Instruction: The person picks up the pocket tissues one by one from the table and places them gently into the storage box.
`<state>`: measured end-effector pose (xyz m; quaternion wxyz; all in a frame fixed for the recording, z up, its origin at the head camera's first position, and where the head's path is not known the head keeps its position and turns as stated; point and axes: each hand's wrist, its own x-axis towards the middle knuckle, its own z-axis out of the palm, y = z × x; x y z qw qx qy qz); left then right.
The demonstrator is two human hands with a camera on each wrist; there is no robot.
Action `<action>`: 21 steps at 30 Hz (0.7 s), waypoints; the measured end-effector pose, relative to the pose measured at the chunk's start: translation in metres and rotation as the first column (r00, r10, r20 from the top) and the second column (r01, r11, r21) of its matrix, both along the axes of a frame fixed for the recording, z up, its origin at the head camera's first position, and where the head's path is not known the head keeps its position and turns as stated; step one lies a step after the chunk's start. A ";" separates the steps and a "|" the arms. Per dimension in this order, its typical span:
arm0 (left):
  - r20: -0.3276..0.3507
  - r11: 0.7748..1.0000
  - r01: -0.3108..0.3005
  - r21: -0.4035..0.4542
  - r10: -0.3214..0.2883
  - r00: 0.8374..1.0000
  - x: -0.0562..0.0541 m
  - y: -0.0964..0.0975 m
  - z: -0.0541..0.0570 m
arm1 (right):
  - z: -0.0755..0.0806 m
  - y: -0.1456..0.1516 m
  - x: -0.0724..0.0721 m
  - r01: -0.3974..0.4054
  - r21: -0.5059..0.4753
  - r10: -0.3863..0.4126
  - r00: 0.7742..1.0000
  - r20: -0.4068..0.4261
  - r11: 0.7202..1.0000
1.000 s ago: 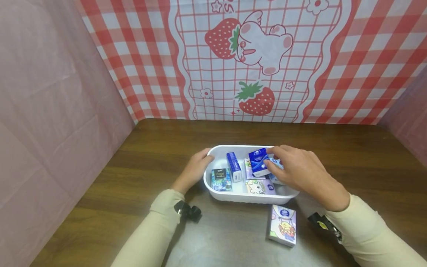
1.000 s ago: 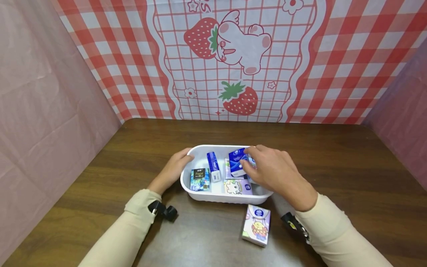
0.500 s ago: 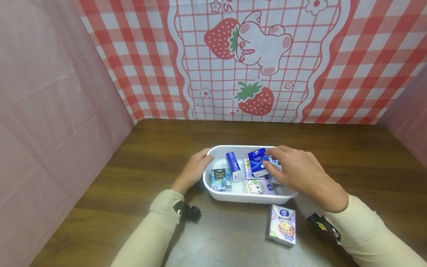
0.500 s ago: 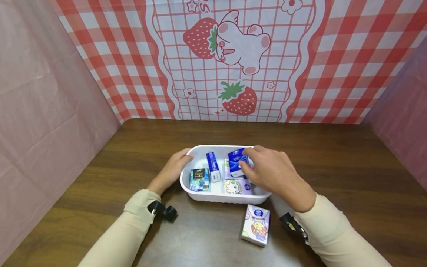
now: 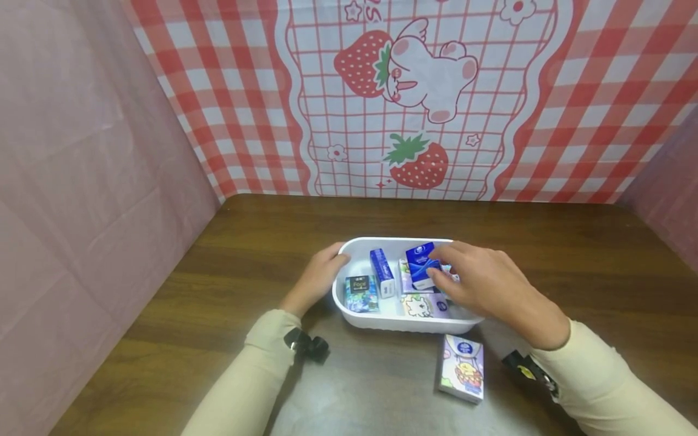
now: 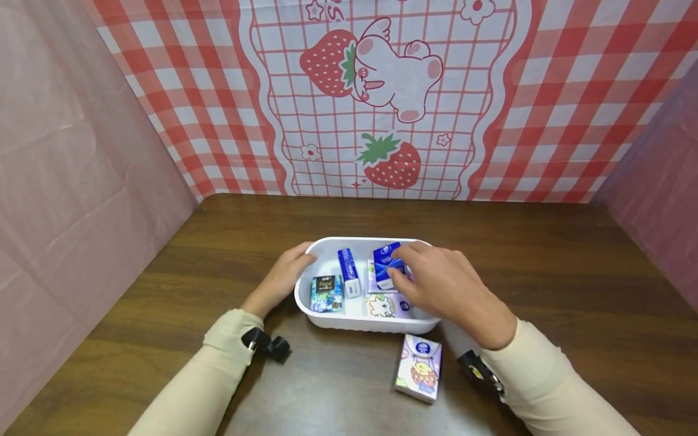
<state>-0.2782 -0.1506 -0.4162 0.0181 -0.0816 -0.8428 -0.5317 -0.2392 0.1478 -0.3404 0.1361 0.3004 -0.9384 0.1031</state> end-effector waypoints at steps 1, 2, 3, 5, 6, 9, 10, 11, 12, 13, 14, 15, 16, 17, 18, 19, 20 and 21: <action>-0.001 1.000 0.001 0.000 -0.001 1.000 0.000 0.000 0.000 | 0.000 0.000 0.000 -0.012 0.000 0.012 1.000 -0.005 1.000; 0.000 1.000 0.001 0.001 -0.001 1.000 0.000 0.000 0.000 | 0.000 0.000 0.001 -0.025 -0.001 0.025 1.000 -0.008 1.000; -0.001 1.000 0.002 0.001 -0.002 1.000 0.000 0.000 0.000 | 0.000 0.000 0.001 -0.035 -0.001 0.035 0.999 -0.010 0.999; -0.002 1.000 0.002 -0.001 -0.002 1.000 0.000 -0.001 0.000 | 0.002 0.000 0.002 -0.050 -0.001 0.050 0.999 -0.016 0.999; -0.002 1.000 0.002 -0.002 -0.002 1.000 0.000 -0.001 -0.001 | 0.002 0.001 0.002 -0.055 0.000 0.055 0.998 -0.015 0.998; -0.004 1.000 0.004 0.000 -0.004 1.000 0.000 -0.001 -0.001 | 0.005 0.002 0.004 -0.075 0.005 0.075 0.997 -0.006 0.997; -0.005 1.000 0.004 0.001 -0.004 1.000 0.000 -0.001 -0.001 | 0.005 0.002 0.004 -0.085 0.009 0.085 0.996 -0.003 0.996; -0.006 1.000 0.004 0.004 -0.004 1.000 0.000 -0.001 -0.002 | 0.006 0.002 0.004 -0.101 0.012 0.101 0.995 0.001 0.995; -0.008 1.000 0.006 0.005 -0.006 1.000 0.000 -0.001 -0.002 | 0.007 0.001 0.004 -0.115 0.016 0.115 0.993 0.004 0.993; -0.008 1.000 0.007 0.008 -0.007 1.000 0.000 -0.001 -0.002 | 0.007 0.001 0.005 -0.132 0.019 0.132 0.991 0.006 0.991; -0.009 1.000 0.007 0.010 -0.007 1.000 0.000 -0.001 -0.001 | 0.008 0.001 0.005 -0.148 0.021 0.148 0.989 0.009 0.989; -0.009 1.000 0.007 0.011 -0.007 1.000 0.000 -0.001 -0.001 | 0.008 0.000 0.006 -0.162 0.023 0.161 0.987 0.011 0.987; -0.009 1.000 0.007 0.010 -0.007 1.000 0.000 -0.001 -0.001 | 0.009 -0.001 0.007 -0.172 0.023 0.172 0.985 0.014 0.985; -0.010 1.000 0.007 0.008 -0.007 1.000 0.000 -0.001 -0.002 | 0.009 -0.001 0.008 -0.181 0.024 0.180 0.983 0.014 0.983; -0.010 1.000 0.007 0.007 -0.006 1.000 0.000 -0.002 -0.002 | 0.009 -0.001 0.009 -0.184 0.024 0.183 0.983 0.013 0.983; -0.010 1.000 0.005 0.006 -0.005 1.000 0.000 -0.001 -0.002 | 0.009 -0.002 0.011 -0.192 0.024 0.191 0.981 0.010 0.981; -0.012 1.000 0.004 0.004 -0.004 1.000 0.000 -0.001 -0.002 | 0.009 -0.002 0.011 -0.195 0.025 0.195 0.981 0.006 0.980; -0.013 1.000 0.003 0.003 -0.003 1.000 0.000 -0.001 -0.002 | 0.008 -0.002 0.012 -0.200 0.027 0.200 0.980 -0.002 0.980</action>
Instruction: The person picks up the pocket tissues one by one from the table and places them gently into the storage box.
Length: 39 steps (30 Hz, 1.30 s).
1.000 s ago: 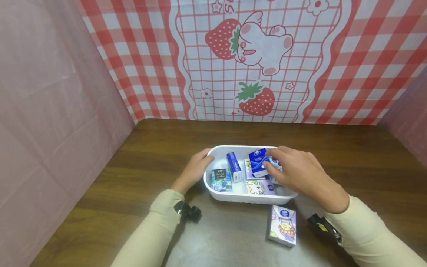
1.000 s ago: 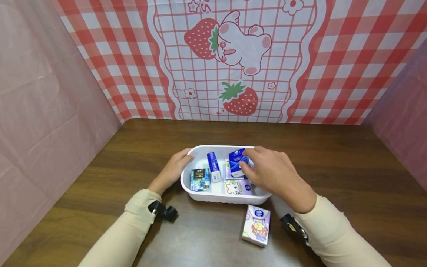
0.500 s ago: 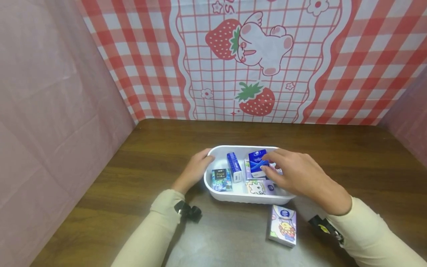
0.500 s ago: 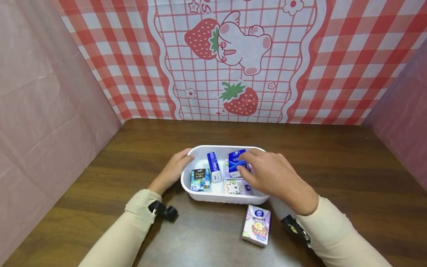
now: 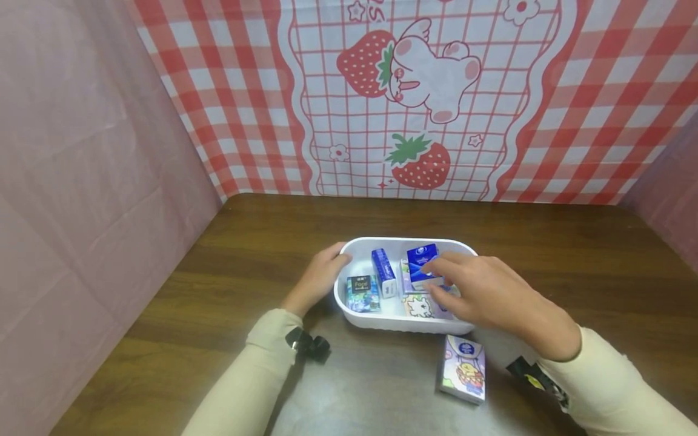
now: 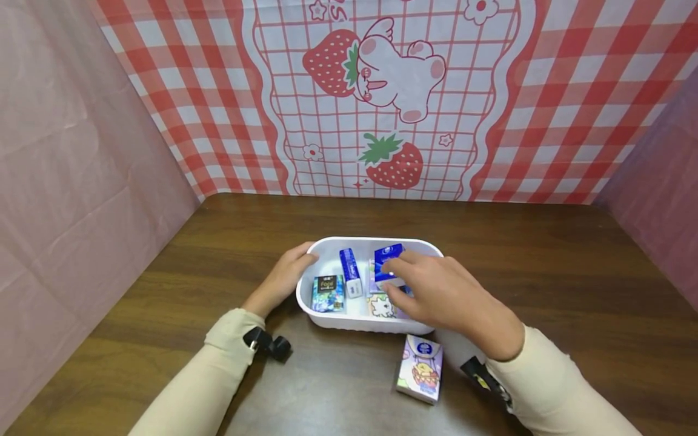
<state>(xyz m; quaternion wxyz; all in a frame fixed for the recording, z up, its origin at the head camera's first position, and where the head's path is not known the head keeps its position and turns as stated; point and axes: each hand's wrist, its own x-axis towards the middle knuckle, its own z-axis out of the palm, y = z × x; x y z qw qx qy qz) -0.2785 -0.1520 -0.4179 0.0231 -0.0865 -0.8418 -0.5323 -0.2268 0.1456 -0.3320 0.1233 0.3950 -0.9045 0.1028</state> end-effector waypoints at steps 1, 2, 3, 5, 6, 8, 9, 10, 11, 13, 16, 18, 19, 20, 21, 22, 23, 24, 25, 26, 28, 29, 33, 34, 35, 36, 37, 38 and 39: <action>0.000 1.000 -0.001 -0.001 0.001 1.000 0.000 0.000 0.000 | 0.000 0.000 0.001 -0.006 -0.001 0.006 1.000 -0.009 1.000; 0.000 1.000 -0.003 -0.001 0.003 1.000 0.000 0.001 0.001 | -0.001 0.000 0.002 -0.011 -0.002 0.011 1.000 -0.019 1.000; 0.001 1.000 -0.004 0.001 0.004 1.000 0.000 0.001 0.001 | -0.001 0.001 0.003 -0.018 -0.004 0.018 0.999 -0.031 1.000; 0.001 1.000 -0.005 0.001 0.005 1.000 0.000 0.001 0.001 | -0.003 0.001 0.004 -0.029 -0.008 0.029 0.998 -0.050 1.000; 0.001 1.000 -0.005 0.000 0.005 1.000 0.001 0.001 0.001 | -0.003 0.001 0.004 -0.032 -0.009 0.032 0.998 -0.057 0.999; 0.001 1.000 -0.005 0.000 0.005 1.000 0.001 0.001 0.002 | -0.003 0.001 0.005 -0.032 -0.010 0.031 0.998 -0.059 0.999; 0.000 1.000 -0.005 -0.001 0.005 1.000 0.001 0.001 0.002 | -0.004 0.001 0.006 -0.030 -0.009 0.029 0.998 -0.052 1.000; -0.001 1.000 -0.003 -0.001 0.003 1.000 0.001 0.001 0.001 | -0.004 0.001 0.007 -0.026 -0.005 0.026 0.999 -0.045 1.000; -0.002 1.000 -0.003 -0.002 0.003 1.000 0.001 0.001 0.001 | -0.004 0.001 0.008 -0.021 0.001 0.021 0.999 -0.038 1.000; -0.002 1.000 -0.002 0.000 0.002 1.000 0.002 0.001 0.001 | -0.004 0.001 0.010 -0.013 0.007 0.013 1.000 -0.014 1.000; -0.008 1.000 0.000 0.002 0.000 1.000 0.001 0.001 0.001 | -0.004 0.001 0.013 -0.006 0.013 0.005 1.000 0.019 1.000; -0.011 1.000 0.000 0.003 0.000 1.000 0.001 0.001 0.001 | -0.004 0.000 0.016 -0.005 0.012 0.004 0.999 0.050 1.000; -0.013 1.000 0.000 0.003 0.000 1.000 0.001 0.001 0.001 | -0.004 0.000 0.017 -0.004 0.013 0.003 0.998 0.064 1.000; -0.016 1.000 0.000 0.003 0.000 1.000 0.001 0.001 0.001 | -0.003 0.000 0.018 -0.006 0.015 0.005 0.997 0.074 1.000; -0.015 1.000 0.000 0.003 0.000 1.000 0.002 0.001 0.001 | -0.003 -0.001 0.018 -0.008 0.018 0.007 0.997 0.083 1.000; -0.014 1.000 -0.001 0.004 0.001 1.000 0.002 0.001 0.001 | -0.003 -0.001 0.019 -0.010 0.020 0.008 0.996 0.091 1.000; -0.012 1.000 -0.001 0.004 0.001 1.000 0.002 0.001 0.001 | -0.003 -0.002 0.020 -0.012 0.020 0.010 0.995 0.100 1.000; -0.011 1.000 -0.002 0.006 0.002 1.000 0.002 0.002 0.002 | -0.002 -0.002 0.021 -0.013 0.022 0.010 0.994 0.108 1.000; -0.009 1.000 -0.002 0.007 0.002 1.000 0.002 0.001 0.002 | -0.002 -0.002 0.021 -0.013 0.023 0.010 0.994 0.112 1.000; -0.006 1.000 -0.001 0.007 0.001 1.000 0.002 0.001 0.002 | -0.002 -0.002 0.022 -0.014 0.023 0.012 0.993 0.118 1.000; -0.001 1.000 0.000 0.009 0.000 1.000 0.002 0.001 0.002 | -0.002 -0.002 0.023 -0.015 0.022 0.012 0.992 0.129 1.000; 0.001 1.000 0.000 0.008 0.000 1.000 0.002 0.001 0.002 | -0.002 -0.002 0.023 -0.017 0.021 0.014 0.991 0.135 1.000; 0.004 1.000 0.001 0.008 -0.001 1.000 0.001 0.001 0.001 | -0.004 -0.002 0.025 -0.035 0.022 0.032 0.989 0.141 0.999; 0.005 1.000 0.000 0.009 0.000 1.000 0.001 0.001 0.001 | -0.005 -0.002 0.025 -0.041 0.024 0.037 0.990 0.136 0.999; 0.005 1.000 0.000 0.010 0.000 1.000 0.001 0.001 0.001 | -0.005 -0.002 0.026 -0.047 0.026 0.043 0.991 0.129 0.999; 0.005 1.000 -0.001 0.010 0.001 1.000 0.001 0.001 0.001 | -0.006 -0.001 0.026 -0.053 0.029 0.050 0.992 0.119 0.998; 0.007 1.000 -0.001 0.013 0.001 1.000 0.001 0.001 0.001 | -0.006 -0.001 0.027 -0.056 0.032 0.052 0.992 0.113 0.998; 0.006 1.000 -0.001 0.014 0.001 1.000 0.001 0.001 0.001 | -0.007 -0.001 0.027 -0.058 0.034 0.054 0.993 0.105 0.998; 0.006 1.000 -0.001 0.015 0.001 1.000 0.001 0.001 0.001 | -0.007 -0.001 0.028 -0.066 0.035 0.062 0.994 0.092 0.997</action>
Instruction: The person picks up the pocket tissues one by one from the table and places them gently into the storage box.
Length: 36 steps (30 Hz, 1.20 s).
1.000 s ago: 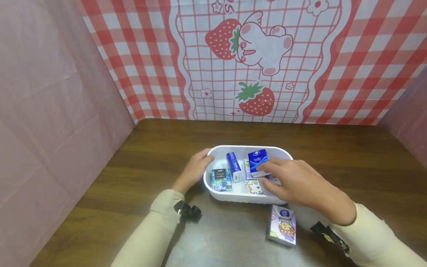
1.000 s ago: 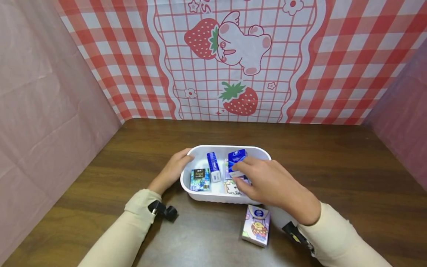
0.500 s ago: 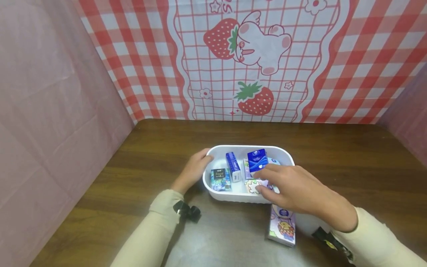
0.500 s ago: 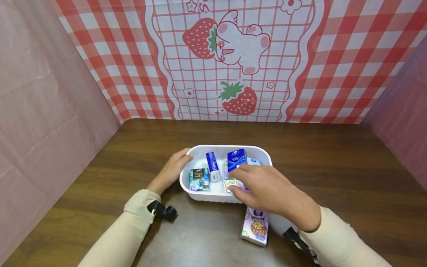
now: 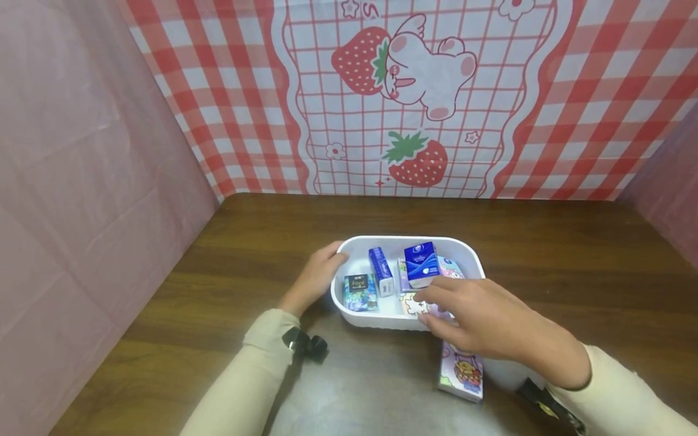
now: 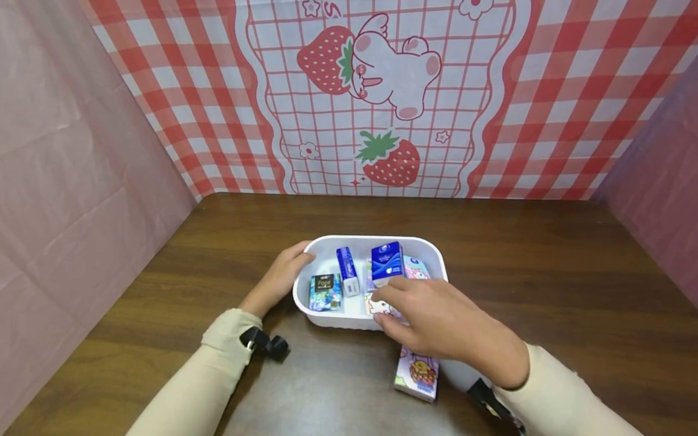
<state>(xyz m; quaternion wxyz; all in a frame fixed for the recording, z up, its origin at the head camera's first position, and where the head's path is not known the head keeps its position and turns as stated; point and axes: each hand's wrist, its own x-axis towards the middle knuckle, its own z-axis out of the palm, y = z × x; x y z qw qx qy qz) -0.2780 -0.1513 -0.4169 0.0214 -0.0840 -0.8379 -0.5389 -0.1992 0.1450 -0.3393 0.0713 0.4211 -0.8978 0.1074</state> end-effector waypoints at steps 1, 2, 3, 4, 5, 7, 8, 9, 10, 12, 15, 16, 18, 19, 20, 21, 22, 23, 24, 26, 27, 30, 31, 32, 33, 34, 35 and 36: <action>0.000 1.000 0.000 0.001 0.000 1.000 0.000 0.000 0.000 | -0.001 0.000 0.000 -0.007 -0.002 0.007 1.000 -0.010 1.000; 0.000 1.000 0.001 0.001 -0.001 1.000 0.000 0.000 0.000 | -0.001 0.001 0.000 -0.013 -0.004 0.013 1.000 -0.015 1.000; 0.000 1.000 0.001 0.001 -0.001 1.000 0.000 0.000 0.000 | -0.001 0.001 0.000 -0.017 -0.004 0.017 1.000 -0.018 1.000; 0.000 1.000 0.002 0.000 -0.002 1.000 0.000 0.000 0.000 | -0.002 0.001 0.000 -0.020 -0.004 0.020 1.000 -0.015 1.000; -0.001 1.000 0.003 -0.003 -0.003 1.000 0.000 0.000 0.000 | -0.002 0.002 0.001 -0.026 -0.004 0.026 1.000 -0.019 1.000; 0.000 1.000 0.004 -0.006 -0.004 1.000 0.000 0.000 0.000 | -0.003 0.002 0.001 -0.031 -0.001 0.031 0.999 -0.019 1.000; 0.001 1.000 0.003 -0.007 -0.003 1.000 0.000 0.000 0.000 | -0.003 0.002 0.001 -0.030 0.003 0.030 0.999 -0.016 1.000; 0.003 1.000 0.004 -0.008 -0.003 1.000 0.000 0.000 0.000 | -0.003 0.002 0.001 -0.030 0.005 0.030 0.999 -0.014 1.000; 0.005 1.000 0.004 -0.008 -0.004 1.000 0.000 0.000 0.000 | -0.003 0.002 0.002 -0.030 0.007 0.030 0.999 -0.012 1.000; 0.008 1.000 0.006 -0.007 -0.006 1.000 0.000 0.000 0.000 | -0.004 0.003 0.003 -0.028 0.015 0.028 1.000 -0.006 0.999; 0.005 1.000 0.010 -0.006 -0.010 1.000 0.000 0.000 0.001 | -0.005 0.003 0.004 -0.026 0.024 0.026 1.000 0.004 0.999; 0.002 1.000 0.012 -0.004 -0.012 1.000 0.000 0.000 0.001 | -0.005 0.004 0.004 -0.027 0.026 0.027 1.000 0.007 0.999; -0.001 1.000 0.013 -0.002 -0.013 1.000 0.001 0.000 0.001 | -0.006 0.004 0.004 -0.031 0.028 0.031 0.999 0.009 0.999; -0.001 1.000 0.013 0.000 -0.013 1.000 0.001 0.000 0.001 | -0.006 0.004 0.005 -0.035 0.028 0.034 0.999 0.011 0.999; -0.001 1.000 0.013 0.001 -0.013 1.000 0.001 0.000 0.001 | -0.006 0.005 0.005 -0.036 0.027 0.036 0.999 0.016 0.999; 0.000 1.000 0.012 0.003 -0.012 1.000 0.001 0.000 0.001 | -0.006 0.005 0.005 -0.037 0.028 0.037 0.999 0.020 0.999; 0.002 1.000 0.012 0.005 -0.012 1.000 0.001 0.000 0.001 | -0.006 0.005 0.006 -0.037 0.029 0.036 0.999 0.023 0.999; 0.002 1.000 0.012 0.004 -0.012 1.000 0.001 0.000 0.001 | -0.006 0.005 0.006 -0.037 0.031 0.036 0.999 0.028 0.999; 0.003 1.000 0.012 0.004 -0.012 1.000 0.001 0.000 0.001 | -0.006 0.005 0.006 -0.037 0.029 0.037 0.999 0.028 0.999; 0.003 1.000 0.009 0.001 -0.009 1.000 0.001 0.000 0.001 | -0.006 0.004 0.007 -0.039 0.026 0.039 0.999 0.029 0.999; 0.004 1.000 0.008 0.001 -0.008 1.000 0.001 0.000 0.001 | -0.006 0.004 0.007 -0.042 0.024 0.041 0.999 0.025 0.999; 0.001 1.000 0.004 -0.005 -0.004 1.000 0.001 0.000 0.001 | -0.007 0.003 0.007 -0.050 0.013 0.050 0.999 0.008 0.999; 0.001 1.000 0.003 -0.005 -0.003 1.000 0.000 0.000 0.001 | -0.007 0.003 0.007 -0.053 0.009 0.053 0.999 0.002 0.999; 0.000 1.000 0.004 -0.006 -0.004 1.000 0.000 0.000 0.000 | -0.007 0.003 0.007 -0.055 0.005 0.055 0.998 -0.007 0.998; 0.001 1.000 0.004 -0.003 -0.004 1.000 0.000 0.000 0.000 | -0.007 0.003 0.007 -0.059 0.000 0.059 0.998 -0.017 0.998; 0.002 1.000 0.004 -0.004 -0.004 1.000 0.000 0.000 0.000 | -0.007 0.003 0.008 -0.062 -0.003 0.062 0.998 -0.026 0.998; 0.002 1.000 0.005 -0.002 -0.005 1.000 0.000 0.000 0.000 | -0.007 0.003 0.008 -0.066 -0.008 0.066 0.997 -0.033 0.998; 0.003 1.000 0.006 0.000 -0.006 1.000 0.000 0.000 0.000 | -0.007 0.003 0.008 -0.071 -0.013 0.070 0.997 -0.044 0.997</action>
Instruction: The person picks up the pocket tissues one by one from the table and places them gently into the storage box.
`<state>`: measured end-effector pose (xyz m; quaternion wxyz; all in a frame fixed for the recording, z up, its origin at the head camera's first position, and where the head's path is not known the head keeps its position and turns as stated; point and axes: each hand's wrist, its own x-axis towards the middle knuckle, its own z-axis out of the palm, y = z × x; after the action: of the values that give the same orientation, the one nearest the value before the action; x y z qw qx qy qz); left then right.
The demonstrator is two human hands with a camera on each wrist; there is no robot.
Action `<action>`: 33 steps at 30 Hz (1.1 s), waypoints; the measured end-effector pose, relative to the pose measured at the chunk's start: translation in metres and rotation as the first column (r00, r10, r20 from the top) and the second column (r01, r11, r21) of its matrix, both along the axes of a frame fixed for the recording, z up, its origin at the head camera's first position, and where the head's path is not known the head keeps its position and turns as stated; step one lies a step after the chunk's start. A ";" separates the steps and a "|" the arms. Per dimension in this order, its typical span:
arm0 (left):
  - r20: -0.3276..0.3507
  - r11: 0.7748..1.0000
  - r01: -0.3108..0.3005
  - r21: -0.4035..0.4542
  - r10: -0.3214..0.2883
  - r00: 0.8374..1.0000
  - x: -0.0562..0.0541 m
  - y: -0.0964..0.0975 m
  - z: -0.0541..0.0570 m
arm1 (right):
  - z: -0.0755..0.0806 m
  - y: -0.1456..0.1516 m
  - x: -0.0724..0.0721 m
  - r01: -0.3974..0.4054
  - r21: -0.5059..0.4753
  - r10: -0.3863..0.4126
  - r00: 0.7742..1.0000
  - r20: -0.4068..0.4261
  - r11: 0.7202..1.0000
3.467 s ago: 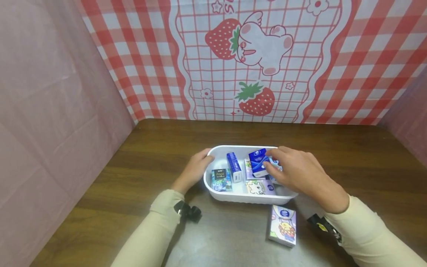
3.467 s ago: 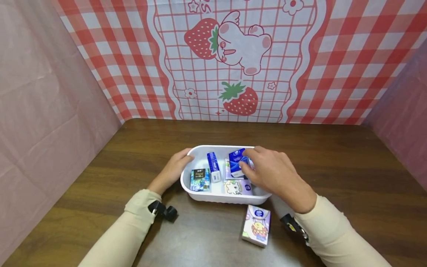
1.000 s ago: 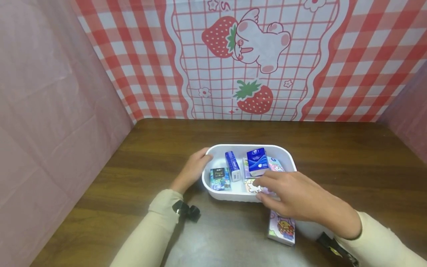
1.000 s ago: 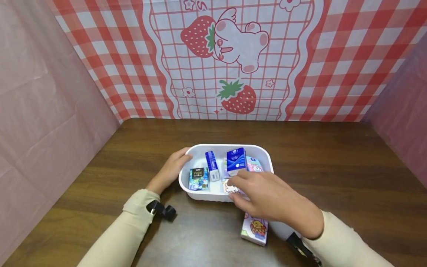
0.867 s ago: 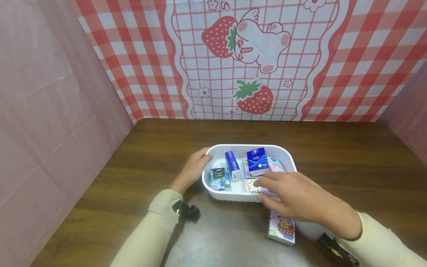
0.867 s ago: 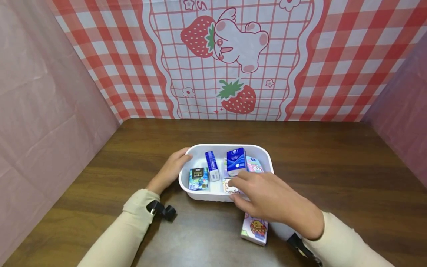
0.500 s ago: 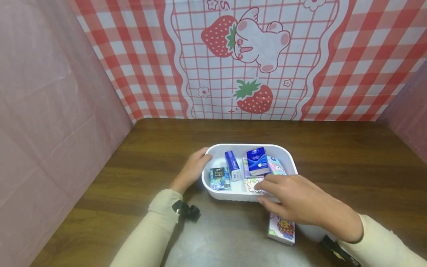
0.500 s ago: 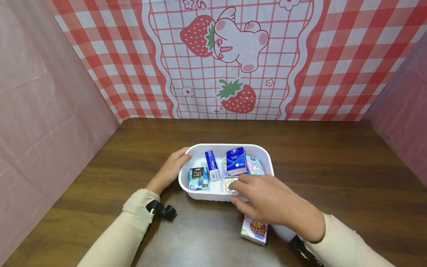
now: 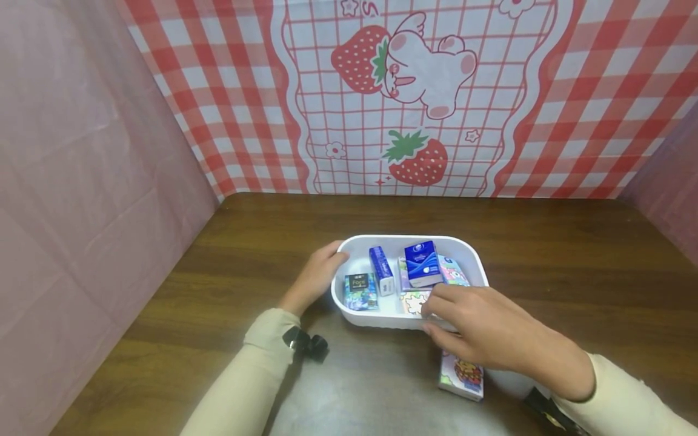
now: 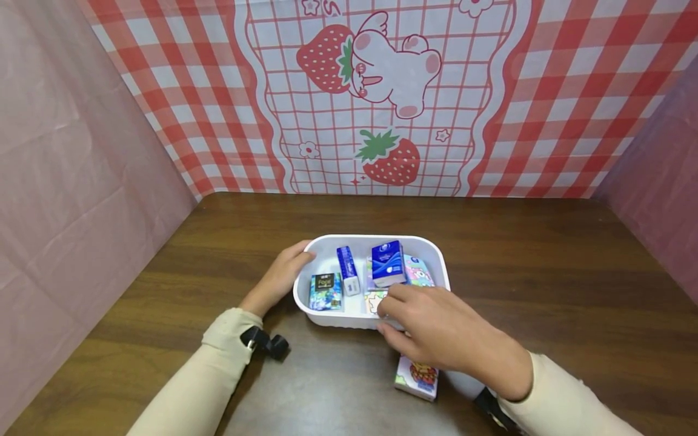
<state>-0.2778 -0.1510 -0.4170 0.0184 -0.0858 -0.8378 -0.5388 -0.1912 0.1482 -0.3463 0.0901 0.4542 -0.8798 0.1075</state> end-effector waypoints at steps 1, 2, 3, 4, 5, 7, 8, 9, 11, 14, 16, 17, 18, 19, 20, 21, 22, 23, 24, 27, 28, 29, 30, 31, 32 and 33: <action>0.001 1.000 0.001 0.001 -0.001 1.000 0.000 0.000 0.000 | 0.000 0.000 0.000 -0.007 -0.006 0.007 1.000 -0.012 1.000; 0.001 1.000 0.001 0.000 -0.001 1.000 0.000 0.000 0.000 | 0.000 0.001 0.001 -0.014 -0.011 0.014 1.000 -0.021 1.000; 0.000 1.000 0.001 -0.001 -0.001 1.000 0.000 0.000 0.000 | 0.000 0.001 0.001 -0.022 -0.019 0.021 0.999 -0.028 1.000; -0.001 1.000 0.002 -0.001 -0.002 1.000 0.000 0.000 0.000 | -0.001 0.001 0.001 -0.032 -0.030 0.031 0.999 -0.039 0.999; -0.002 1.000 0.003 -0.002 -0.003 1.000 0.000 0.000 0.000 | -0.001 0.002 0.002 -0.045 -0.044 0.043 0.998 -0.053 0.998; -0.001 1.000 0.003 -0.002 -0.003 1.000 0.000 0.001 0.001 | -0.002 0.003 0.002 -0.074 -0.074 0.067 0.994 -0.092 0.994; 0.000 1.000 0.003 0.000 -0.003 1.000 0.000 0.001 0.001 | -0.003 0.004 0.002 -0.088 -0.090 0.078 0.991 -0.110 0.992; 0.000 1.000 0.004 0.001 -0.004 1.000 0.000 0.001 0.001 | -0.003 0.005 0.002 -0.102 -0.106 0.088 0.988 -0.129 0.989; 0.002 1.000 0.002 0.002 -0.002 1.000 0.000 0.001 0.001 | -0.003 0.006 0.003 -0.124 -0.127 0.103 0.982 -0.157 0.984; 0.001 1.000 0.002 0.002 -0.002 1.000 0.000 0.001 0.001 | -0.002 0.007 0.003 -0.131 -0.141 0.108 0.981 -0.160 0.981; 0.001 1.000 0.001 -0.002 -0.001 1.000 0.000 0.001 0.001 | -0.002 0.007 0.004 -0.130 -0.145 0.107 0.983 -0.151 0.981; 0.001 1.000 0.001 -0.005 -0.001 1.000 0.000 0.001 0.001 | -0.002 0.007 0.004 -0.129 -0.146 0.108 0.983 -0.148 0.981; 0.001 1.000 0.001 -0.006 -0.001 1.000 0.000 0.000 0.001 | -0.002 0.007 0.004 -0.131 -0.148 0.108 0.983 -0.148 0.980; 0.000 1.000 0.000 -0.009 0.000 1.000 0.000 0.000 0.001 | -0.002 0.007 0.005 -0.133 -0.152 0.110 0.982 -0.151 0.979; -0.001 1.000 0.000 -0.012 0.000 1.000 0.000 0.000 0.000 | -0.002 0.007 0.005 -0.138 -0.156 0.113 0.981 -0.158 0.978; 0.000 1.000 -0.001 -0.013 0.001 1.000 0.000 0.000 0.000 | -0.002 0.006 0.005 -0.144 -0.160 0.117 0.979 -0.167 0.976; -0.001 1.000 -0.001 -0.013 0.001 1.000 0.000 0.000 0.000 | -0.002 0.006 0.005 -0.149 -0.164 0.120 0.977 -0.175 0.975; -0.001 1.000 -0.002 -0.012 0.002 1.000 0.000 0.000 0.000 | -0.002 0.006 0.006 -0.152 -0.168 0.121 0.976 -0.182 0.974; -0.001 1.000 -0.001 -0.010 0.001 1.000 0.000 0.000 0.000 | -0.002 0.006 0.006 -0.156 -0.173 0.122 0.974 -0.189 0.973; 0.001 1.000 -0.002 -0.004 0.002 1.000 0.000 0.001 0.001 | -0.001 0.006 0.007 -0.152 -0.176 0.120 0.976 -0.179 0.973; 0.002 1.000 -0.002 -0.003 0.002 1.000 0.000 0.001 0.001 | -0.001 0.006 0.007 -0.148 -0.174 0.118 0.978 -0.171 0.974; 0.004 1.000 -0.002 -0.002 0.002 1.000 0.000 0.001 0.001 | 0.000 0.006 0.008 -0.145 -0.172 0.117 0.980 -0.164 0.974; 0.005 1.000 -0.002 -0.001 0.002 1.000 0.000 0.001 0.001 | 0.000 0.006 0.008 -0.143 -0.169 0.116 0.981 -0.158 0.975; 0.006 1.000 -0.002 -0.002 0.002 1.000 0.000 0.001 0.001 | 0.000 0.005 0.008 -0.144 -0.169 0.119 0.981 -0.153 0.975; 0.008 1.000 -0.002 -0.002 0.002 1.000 0.000 0.000 0.001 | 0.000 0.005 0.009 -0.150 -0.170 0.124 0.980 -0.155 0.974; 0.009 1.000 -0.001 -0.003 0.001 1.000 0.000 0.000 0.001 | 0.000 0.005 0.009 -0.154 -0.171 0.128 0.979 -0.156 0.973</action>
<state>-0.2778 -0.1506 -0.4163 0.0147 -0.0828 -0.8388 -0.5379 -0.1823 0.1530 -0.3460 0.1867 0.5122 -0.8228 0.1604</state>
